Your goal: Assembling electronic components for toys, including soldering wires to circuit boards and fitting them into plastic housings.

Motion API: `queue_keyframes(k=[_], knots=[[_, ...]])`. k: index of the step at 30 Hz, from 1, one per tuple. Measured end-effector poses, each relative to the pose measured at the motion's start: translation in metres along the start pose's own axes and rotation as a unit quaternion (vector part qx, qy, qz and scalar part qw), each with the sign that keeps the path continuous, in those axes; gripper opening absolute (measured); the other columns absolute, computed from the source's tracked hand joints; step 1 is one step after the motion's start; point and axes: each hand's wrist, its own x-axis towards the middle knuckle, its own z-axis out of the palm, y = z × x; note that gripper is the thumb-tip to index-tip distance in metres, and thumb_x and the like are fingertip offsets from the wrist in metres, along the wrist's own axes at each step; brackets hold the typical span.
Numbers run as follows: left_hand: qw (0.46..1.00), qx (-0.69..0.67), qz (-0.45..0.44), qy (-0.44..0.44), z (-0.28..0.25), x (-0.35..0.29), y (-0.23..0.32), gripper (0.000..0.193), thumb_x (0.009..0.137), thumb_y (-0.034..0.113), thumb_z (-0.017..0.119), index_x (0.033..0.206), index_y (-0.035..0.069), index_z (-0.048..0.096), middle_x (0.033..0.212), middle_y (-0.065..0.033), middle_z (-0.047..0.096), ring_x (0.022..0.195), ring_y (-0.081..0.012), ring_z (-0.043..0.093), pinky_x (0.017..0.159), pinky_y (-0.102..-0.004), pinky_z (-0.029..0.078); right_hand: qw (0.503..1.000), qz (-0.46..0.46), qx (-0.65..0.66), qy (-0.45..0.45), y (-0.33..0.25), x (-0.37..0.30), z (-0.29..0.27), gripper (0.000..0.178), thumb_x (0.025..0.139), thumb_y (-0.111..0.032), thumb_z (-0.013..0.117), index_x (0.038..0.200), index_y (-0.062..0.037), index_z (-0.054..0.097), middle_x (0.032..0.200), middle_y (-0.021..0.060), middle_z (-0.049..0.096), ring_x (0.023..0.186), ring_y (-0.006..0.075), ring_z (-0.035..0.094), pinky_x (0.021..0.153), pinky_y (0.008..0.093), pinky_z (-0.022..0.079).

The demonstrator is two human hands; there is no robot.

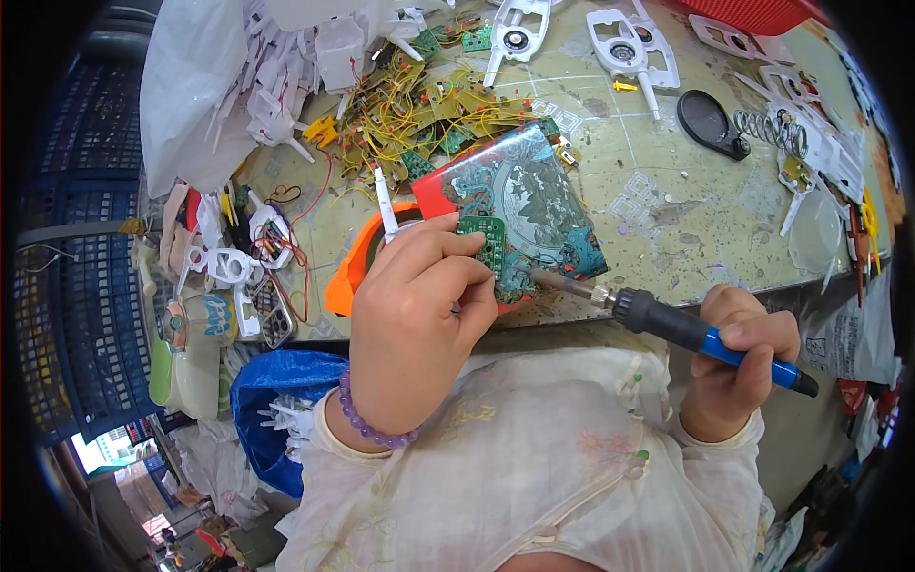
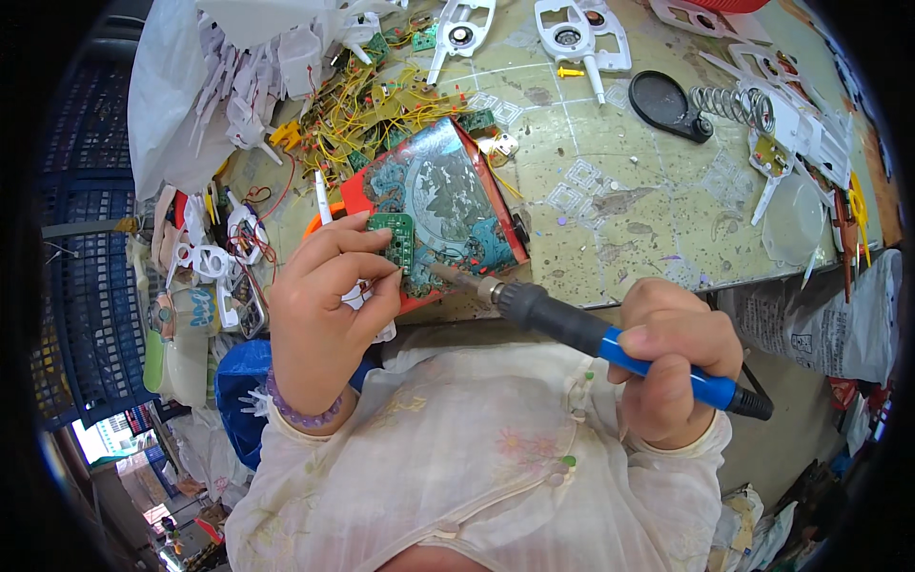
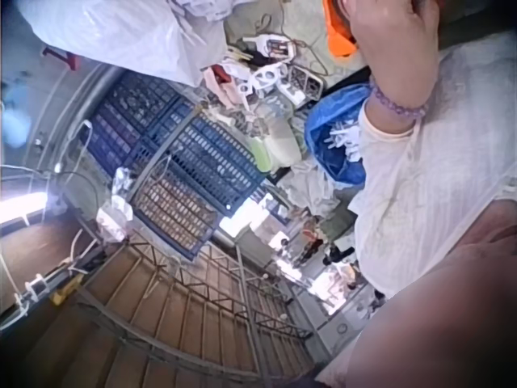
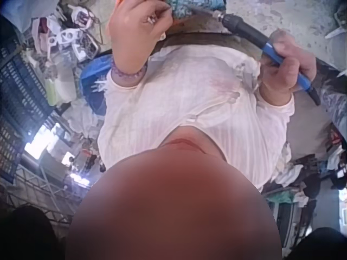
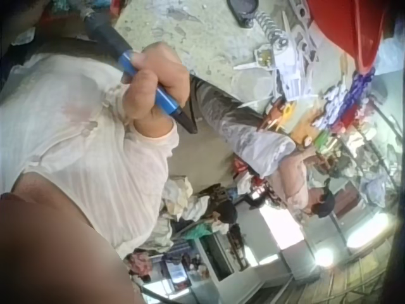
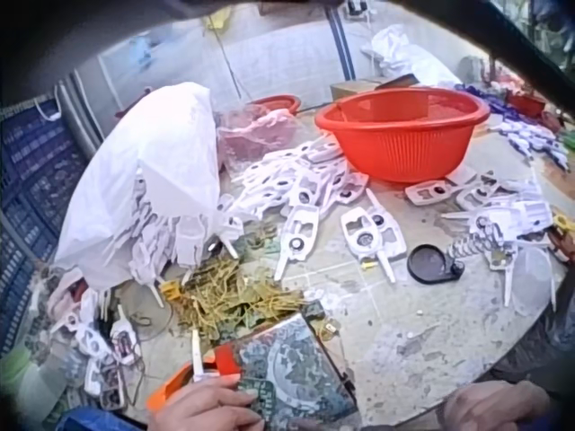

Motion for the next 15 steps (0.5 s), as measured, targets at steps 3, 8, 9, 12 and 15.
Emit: queue_keyframes(k=[3, 8, 9, 12, 15], knots=[[1.0, -0.002, 0.002, 0.002, 0.0, 0.001, 0.001, 0.013, 0.065, -0.003, 0.07, 0.076, 0.0, 0.064, 0.091, -0.0113, 0.065, 0.097, -0.0311, 0.063, 0.082, -0.0384, 0.051, 0.999, -0.006, -0.019, 0.039, 0.0, -0.003, -0.003, 0.029, 0.097, -0.035, 0.046, 0.089, -0.0077, 0.05, 0.051, 0.0001, 0.047, 0.046, 0.0108, 0.04, 0.048, 0.0275, 0.03], [1.0, -0.007, -0.006, 0.005, -0.002, 0.001, 0.0, 0.012, 0.065, -0.003, 0.07, 0.075, -0.001, 0.064, 0.09, -0.0121, 0.065, 0.097, -0.0319, 0.063, 0.082, -0.0386, 0.052, 0.951, -0.167, -0.058, 0.253, 0.012, -0.01, -0.058, 0.03, 0.096, -0.036, 0.05, 0.09, -0.0066, 0.049, 0.068, 0.0061, 0.046, 0.061, 0.0144, 0.044, 0.054, 0.0279, 0.035], [1.0, -0.002, -0.009, 0.008, -0.002, 0.0, -0.002, 0.012, 0.065, -0.003, 0.07, 0.075, -0.001, 0.064, 0.089, -0.0122, 0.065, 0.097, -0.0319, 0.063, 0.081, -0.0385, 0.052, 0.873, -0.176, -0.297, 0.344, 0.011, -0.014, -0.088, 0.029, 0.095, -0.034, 0.052, 0.092, -0.0049, 0.05, 0.07, 0.0068, 0.047, 0.062, 0.0154, 0.045, 0.054, 0.0258, 0.035], [1.0, -0.015, 0.001, 0.012, -0.001, 0.002, 0.002, 0.011, 0.065, -0.003, 0.07, 0.074, 0.0, 0.064, 0.089, -0.0121, 0.065, 0.097, -0.0319, 0.063, 0.081, -0.0382, 0.052, 0.784, -0.203, -0.36, 0.463, -0.029, 0.007, -0.129, 0.024, 0.091, -0.022, 0.055, 0.089, 0.0023, 0.056, 0.061, 0.0046, 0.044, 0.053, 0.011, 0.043, 0.048, 0.0209, 0.033], [1.0, -0.021, 0.002, 0.023, -0.001, -0.001, 0.002, 0.011, 0.065, -0.004, 0.069, 0.074, 0.0, 0.064, 0.09, -0.0118, 0.065, 0.097, -0.0317, 0.063, 0.081, -0.038, 0.052, 0.842, -0.138, -0.278, 0.442, -0.047, 0.038, -0.138, 0.024, 0.089, -0.021, 0.057, 0.082, 0.0021, 0.06, 0.056, 0.0025, 0.045, 0.046, 0.0074, 0.04, 0.045, 0.0206, 0.031]])
